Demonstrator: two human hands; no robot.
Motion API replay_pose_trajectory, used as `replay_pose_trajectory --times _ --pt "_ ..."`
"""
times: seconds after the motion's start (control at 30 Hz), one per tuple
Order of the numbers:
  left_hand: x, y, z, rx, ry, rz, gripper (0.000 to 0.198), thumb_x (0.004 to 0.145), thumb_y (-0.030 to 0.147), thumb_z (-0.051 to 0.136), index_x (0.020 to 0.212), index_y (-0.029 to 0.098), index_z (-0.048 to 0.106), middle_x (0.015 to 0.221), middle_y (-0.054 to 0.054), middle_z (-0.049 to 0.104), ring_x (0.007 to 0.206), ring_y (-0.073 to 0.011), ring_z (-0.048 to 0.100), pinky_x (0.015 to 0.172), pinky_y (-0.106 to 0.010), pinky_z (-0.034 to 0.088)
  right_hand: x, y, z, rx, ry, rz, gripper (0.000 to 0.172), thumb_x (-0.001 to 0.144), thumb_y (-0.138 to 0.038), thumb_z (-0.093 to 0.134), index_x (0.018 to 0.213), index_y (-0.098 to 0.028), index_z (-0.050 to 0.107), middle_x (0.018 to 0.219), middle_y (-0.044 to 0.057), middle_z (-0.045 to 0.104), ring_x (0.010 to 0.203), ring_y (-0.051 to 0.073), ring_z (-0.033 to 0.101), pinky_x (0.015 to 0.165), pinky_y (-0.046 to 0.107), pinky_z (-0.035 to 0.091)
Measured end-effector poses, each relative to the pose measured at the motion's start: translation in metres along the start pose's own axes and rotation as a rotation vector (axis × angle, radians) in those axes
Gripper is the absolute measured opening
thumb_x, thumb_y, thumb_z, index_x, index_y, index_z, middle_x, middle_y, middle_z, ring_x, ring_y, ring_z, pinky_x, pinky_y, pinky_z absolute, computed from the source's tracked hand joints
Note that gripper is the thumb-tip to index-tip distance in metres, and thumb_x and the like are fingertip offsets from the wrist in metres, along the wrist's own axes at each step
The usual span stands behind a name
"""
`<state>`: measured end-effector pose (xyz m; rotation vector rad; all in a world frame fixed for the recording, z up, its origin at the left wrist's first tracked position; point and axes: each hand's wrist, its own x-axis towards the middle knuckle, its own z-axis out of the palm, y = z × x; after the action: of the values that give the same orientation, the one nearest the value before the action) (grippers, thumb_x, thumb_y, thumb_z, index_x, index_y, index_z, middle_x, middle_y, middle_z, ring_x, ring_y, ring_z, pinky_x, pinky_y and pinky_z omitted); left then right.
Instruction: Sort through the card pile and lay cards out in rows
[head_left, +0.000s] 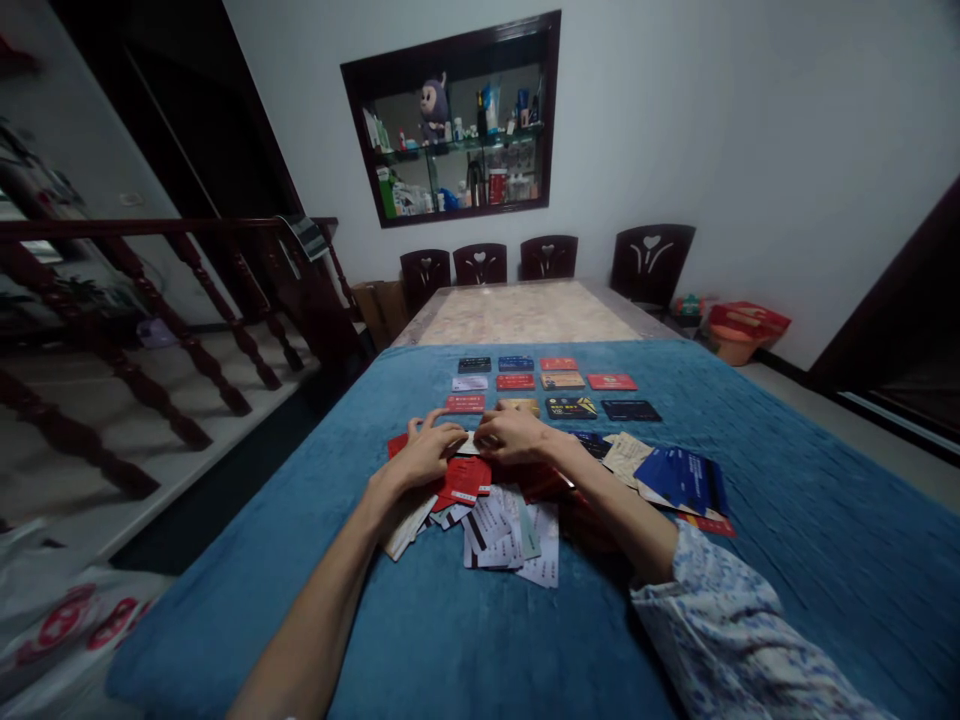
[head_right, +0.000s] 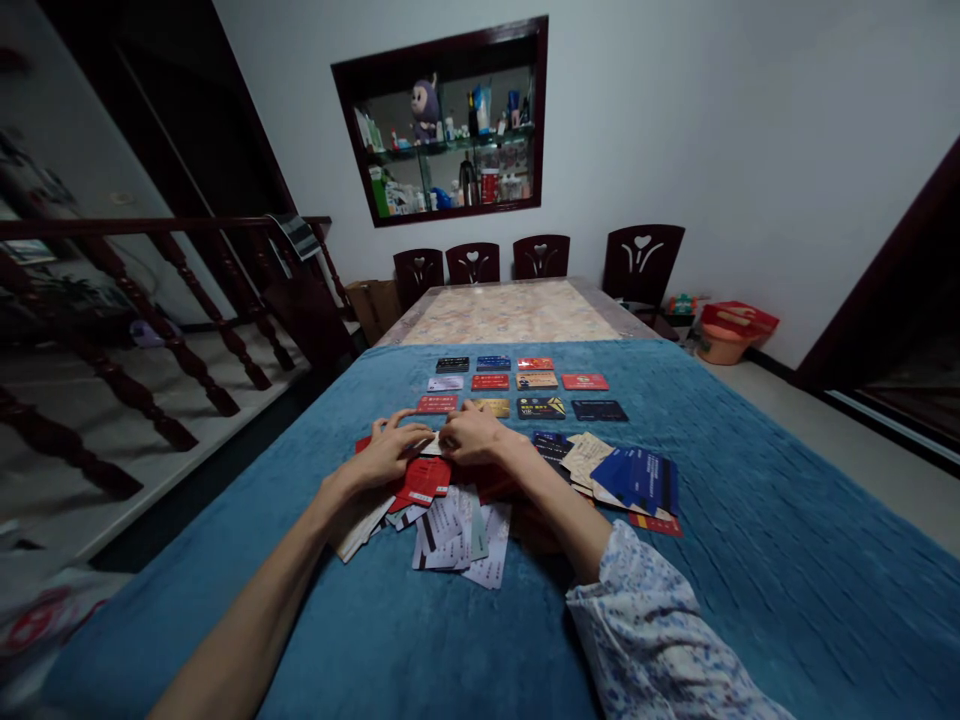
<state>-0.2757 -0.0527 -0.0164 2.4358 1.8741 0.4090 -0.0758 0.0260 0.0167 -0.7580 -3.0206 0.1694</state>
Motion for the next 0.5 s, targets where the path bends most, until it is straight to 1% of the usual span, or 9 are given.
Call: replay_pose_trajectory --times 0.07,0.13,0.2,0.27,0.4,0.5 --pt "-0.001 0.001 -0.001 -0.008 -0.032 -0.004 0.043 0.083 0.007 0.047 0.115 0.026 0.068 0.130 -0.007 0.065 0.140 -0.0338 0.031 0.107 -0.061 0.024 0.000 0.002 0.000 0.033 -0.010 -0.003 0.033 0.086 -0.040 0.062 0.115 -0.027 0.072 0.123 0.009 0.065 0.115 0.032 0.048 0.084 0.037 0.041" --pt "-0.002 0.002 -0.002 -0.007 -0.045 -0.009 0.042 0.083 0.006 0.045 0.112 0.025 0.068 0.130 -0.006 0.065 0.141 -0.0343 0.029 0.106 -0.061 0.025 -0.001 0.003 -0.001 0.056 -0.007 -0.007 0.035 0.084 -0.042 0.064 0.114 -0.027 0.072 0.123 0.009 0.065 0.116 0.032 0.048 0.084 0.037 0.041" --pt "-0.003 0.003 -0.002 -0.001 -0.058 -0.012 0.042 0.082 0.004 0.043 0.109 0.025 0.068 0.129 -0.006 0.065 0.141 -0.0345 0.028 0.106 -0.060 0.025 -0.001 0.004 -0.001 0.060 0.006 -0.014 0.035 0.084 -0.040 0.064 0.116 -0.026 0.072 0.121 0.009 0.066 0.115 0.032 0.049 0.085 0.037 0.041" --pt "-0.004 0.003 -0.002 0.002 -0.066 -0.004 0.045 0.081 0.001 0.042 0.109 0.024 0.068 0.128 -0.006 0.066 0.141 -0.0341 0.028 0.106 -0.060 0.025 0.000 0.006 0.001 0.056 0.019 -0.027 0.038 0.083 -0.036 0.064 0.118 -0.026 0.071 0.120 0.009 0.067 0.113 0.031 0.050 0.086 0.037 0.041" --pt "-0.004 0.002 -0.002 -0.012 -0.037 0.026 0.051 0.080 0.000 0.043 0.118 0.025 0.067 0.127 -0.006 0.067 0.140 -0.0327 0.031 0.106 -0.060 0.025 0.003 0.011 0.007 0.062 0.060 -0.053 0.041 0.079 -0.030 0.066 0.119 -0.025 0.071 0.112 0.008 0.070 0.108 0.028 0.052 0.087 0.036 0.041" --pt "-0.004 0.002 -0.003 -0.006 0.016 0.026 0.050 0.081 0.001 0.045 0.117 0.026 0.068 0.122 -0.006 0.069 0.138 -0.0313 0.033 0.106 -0.058 0.026 0.005 0.013 0.008 0.065 0.100 -0.064 0.037 0.080 -0.022 0.063 0.116 -0.022 0.073 0.106 0.008 0.072 0.103 0.026 0.055 0.088 0.035 0.041"
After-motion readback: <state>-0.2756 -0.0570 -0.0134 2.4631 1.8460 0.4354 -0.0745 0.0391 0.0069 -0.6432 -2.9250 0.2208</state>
